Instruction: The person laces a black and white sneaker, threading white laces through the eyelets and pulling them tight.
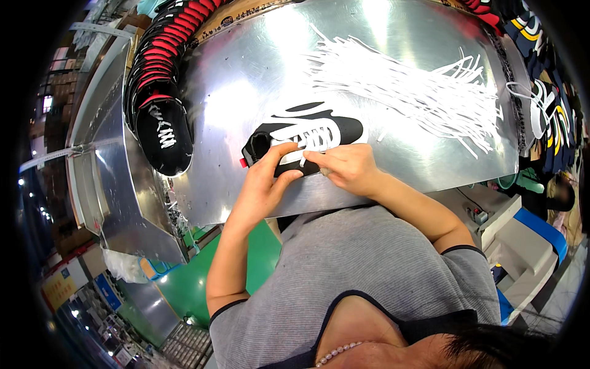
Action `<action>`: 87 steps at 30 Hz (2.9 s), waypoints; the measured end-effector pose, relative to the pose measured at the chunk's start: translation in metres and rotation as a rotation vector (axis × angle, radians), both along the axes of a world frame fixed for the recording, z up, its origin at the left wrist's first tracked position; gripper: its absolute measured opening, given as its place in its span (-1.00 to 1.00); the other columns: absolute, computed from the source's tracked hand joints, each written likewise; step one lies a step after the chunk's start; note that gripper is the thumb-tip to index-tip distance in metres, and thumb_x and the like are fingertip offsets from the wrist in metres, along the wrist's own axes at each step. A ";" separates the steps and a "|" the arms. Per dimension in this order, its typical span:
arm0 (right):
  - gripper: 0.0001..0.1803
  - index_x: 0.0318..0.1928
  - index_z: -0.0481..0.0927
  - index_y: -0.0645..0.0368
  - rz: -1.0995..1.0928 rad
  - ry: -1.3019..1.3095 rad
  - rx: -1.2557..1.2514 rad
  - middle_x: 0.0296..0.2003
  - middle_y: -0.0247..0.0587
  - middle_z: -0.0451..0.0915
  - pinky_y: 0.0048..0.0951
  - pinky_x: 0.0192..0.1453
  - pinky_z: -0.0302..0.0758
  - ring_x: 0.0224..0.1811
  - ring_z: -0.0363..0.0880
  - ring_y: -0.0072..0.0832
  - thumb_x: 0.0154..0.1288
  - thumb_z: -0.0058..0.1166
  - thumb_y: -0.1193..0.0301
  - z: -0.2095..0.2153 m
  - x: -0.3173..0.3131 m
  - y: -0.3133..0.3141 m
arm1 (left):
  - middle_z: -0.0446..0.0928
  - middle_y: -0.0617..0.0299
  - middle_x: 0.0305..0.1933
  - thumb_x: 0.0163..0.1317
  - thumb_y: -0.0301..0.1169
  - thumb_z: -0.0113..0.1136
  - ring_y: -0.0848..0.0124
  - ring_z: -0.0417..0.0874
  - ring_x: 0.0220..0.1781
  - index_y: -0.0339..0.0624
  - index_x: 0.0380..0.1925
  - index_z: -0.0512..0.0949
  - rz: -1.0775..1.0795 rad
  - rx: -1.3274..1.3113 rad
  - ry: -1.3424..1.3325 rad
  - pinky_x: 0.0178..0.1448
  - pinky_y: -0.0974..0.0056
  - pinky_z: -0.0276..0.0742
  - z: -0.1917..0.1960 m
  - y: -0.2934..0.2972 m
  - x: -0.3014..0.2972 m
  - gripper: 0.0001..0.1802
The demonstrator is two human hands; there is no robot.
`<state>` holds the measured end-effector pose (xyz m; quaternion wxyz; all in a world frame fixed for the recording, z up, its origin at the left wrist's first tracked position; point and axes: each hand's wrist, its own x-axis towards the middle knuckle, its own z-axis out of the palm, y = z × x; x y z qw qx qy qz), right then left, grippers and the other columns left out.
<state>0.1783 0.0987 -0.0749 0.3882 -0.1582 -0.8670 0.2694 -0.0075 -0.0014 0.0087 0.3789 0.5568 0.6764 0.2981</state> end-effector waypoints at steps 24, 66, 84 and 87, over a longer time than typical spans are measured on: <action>-0.83 -0.17 0.44 0.21 -0.042 -0.273 -0.775 -0.47 -0.22 0.60 -0.42 -0.31 0.48 -0.43 0.61 -0.43 0.46 0.06 0.36 0.035 0.012 -0.011 | 0.65 0.09 -0.36 0.06 -0.41 0.45 0.15 0.67 -0.36 -0.26 -0.28 0.59 0.114 0.472 0.442 -0.29 0.18 0.53 -0.033 0.010 0.016 -0.73; -0.87 -0.26 0.61 0.16 -0.139 -0.419 -0.313 -0.30 -0.15 0.61 -0.26 -0.24 0.54 -0.32 0.63 -0.15 0.17 0.19 0.43 0.033 -0.022 0.042 | 0.60 -0.07 -0.48 0.22 -0.31 0.35 0.02 0.64 -0.47 -0.33 -0.29 0.61 -0.098 0.194 0.362 -0.38 0.11 0.50 -0.011 0.005 0.011 -0.73; -0.84 -0.28 0.53 0.22 -0.190 -0.241 -0.485 -0.36 -0.03 0.59 -0.26 -0.29 0.49 -0.40 0.59 -0.11 0.13 0.15 0.44 0.026 0.003 0.040 | 0.47 0.08 -0.03 0.03 -0.55 0.46 0.16 0.56 -0.07 -0.24 0.01 0.50 0.297 0.758 0.536 -0.01 0.19 0.52 -0.068 -0.085 0.028 -0.49; -0.84 -0.27 0.53 0.22 -0.162 -0.215 -0.503 -0.37 -0.03 0.58 -0.25 -0.30 0.49 -0.41 0.59 -0.12 0.14 0.16 0.46 0.021 -0.009 0.036 | 0.51 0.14 0.07 0.23 -0.49 0.36 0.39 0.55 -0.03 -0.34 0.14 0.40 0.758 0.362 -0.419 0.03 0.27 0.53 -0.098 -0.093 0.039 -0.49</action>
